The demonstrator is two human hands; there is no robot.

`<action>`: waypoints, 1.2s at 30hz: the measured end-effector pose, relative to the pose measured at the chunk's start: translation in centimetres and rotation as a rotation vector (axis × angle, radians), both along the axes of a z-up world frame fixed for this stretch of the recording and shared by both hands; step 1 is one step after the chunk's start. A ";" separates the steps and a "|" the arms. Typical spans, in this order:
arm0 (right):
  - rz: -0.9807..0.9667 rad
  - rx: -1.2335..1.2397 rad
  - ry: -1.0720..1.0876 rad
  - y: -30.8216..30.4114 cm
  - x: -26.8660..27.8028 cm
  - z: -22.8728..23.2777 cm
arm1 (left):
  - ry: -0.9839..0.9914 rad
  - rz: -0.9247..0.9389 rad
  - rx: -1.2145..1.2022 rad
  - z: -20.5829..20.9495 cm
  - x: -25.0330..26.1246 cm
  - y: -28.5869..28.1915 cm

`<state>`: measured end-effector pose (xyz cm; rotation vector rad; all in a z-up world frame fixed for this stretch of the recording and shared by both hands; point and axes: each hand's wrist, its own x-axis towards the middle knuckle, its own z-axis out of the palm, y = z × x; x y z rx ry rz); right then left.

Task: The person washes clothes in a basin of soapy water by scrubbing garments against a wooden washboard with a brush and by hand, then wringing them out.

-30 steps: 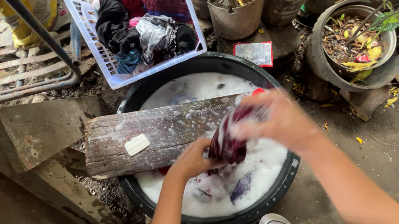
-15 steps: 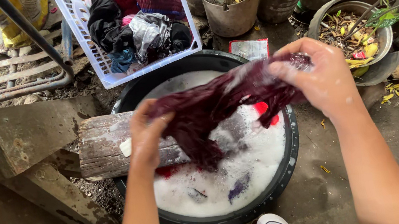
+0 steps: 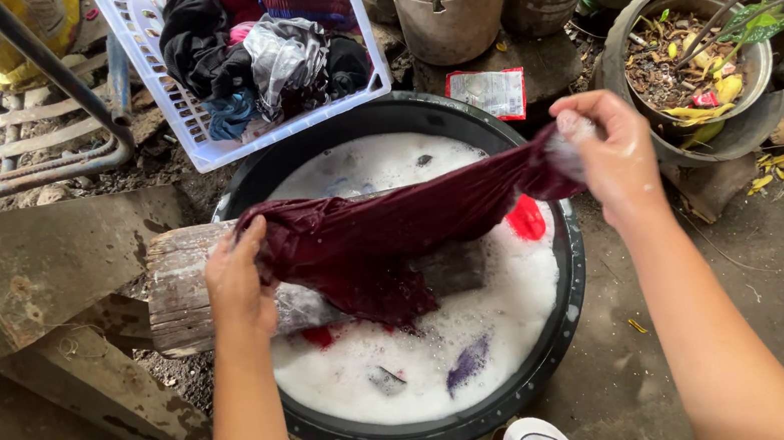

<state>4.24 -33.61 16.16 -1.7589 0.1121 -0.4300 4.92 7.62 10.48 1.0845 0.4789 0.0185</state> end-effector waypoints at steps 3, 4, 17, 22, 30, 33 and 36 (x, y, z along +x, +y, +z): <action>0.111 -0.138 0.089 1.4 -0.1 -2.0 | 0.201 0.117 -0.100 -1.1 -0.3 -1.6; 0.177 -0.228 0.056 2.1 0.0 -2.7 | 0.198 0.118 -0.099 -1.5 -0.2 -2.6; 0.388 -0.084 0.109 13.7 -2.9 -10.9 | -0.048 -0.226 -0.807 3.6 -2.7 -11.8; 0.267 0.029 0.042 12.5 -1.3 -1.2 | -0.207 -0.011 -0.536 0.6 -1.2 -9.2; 0.744 -0.285 0.082 17.7 -5.7 4.4 | 0.368 -0.225 -0.214 -5.2 -0.8 -11.4; 0.923 -0.242 0.359 17.0 -7.4 0.1 | -0.002 -0.194 0.308 -3.1 -1.2 -7.4; 0.908 -0.205 0.576 15.5 -7.8 -7.8 | -0.555 -0.334 0.110 -0.1 -1.4 -7.0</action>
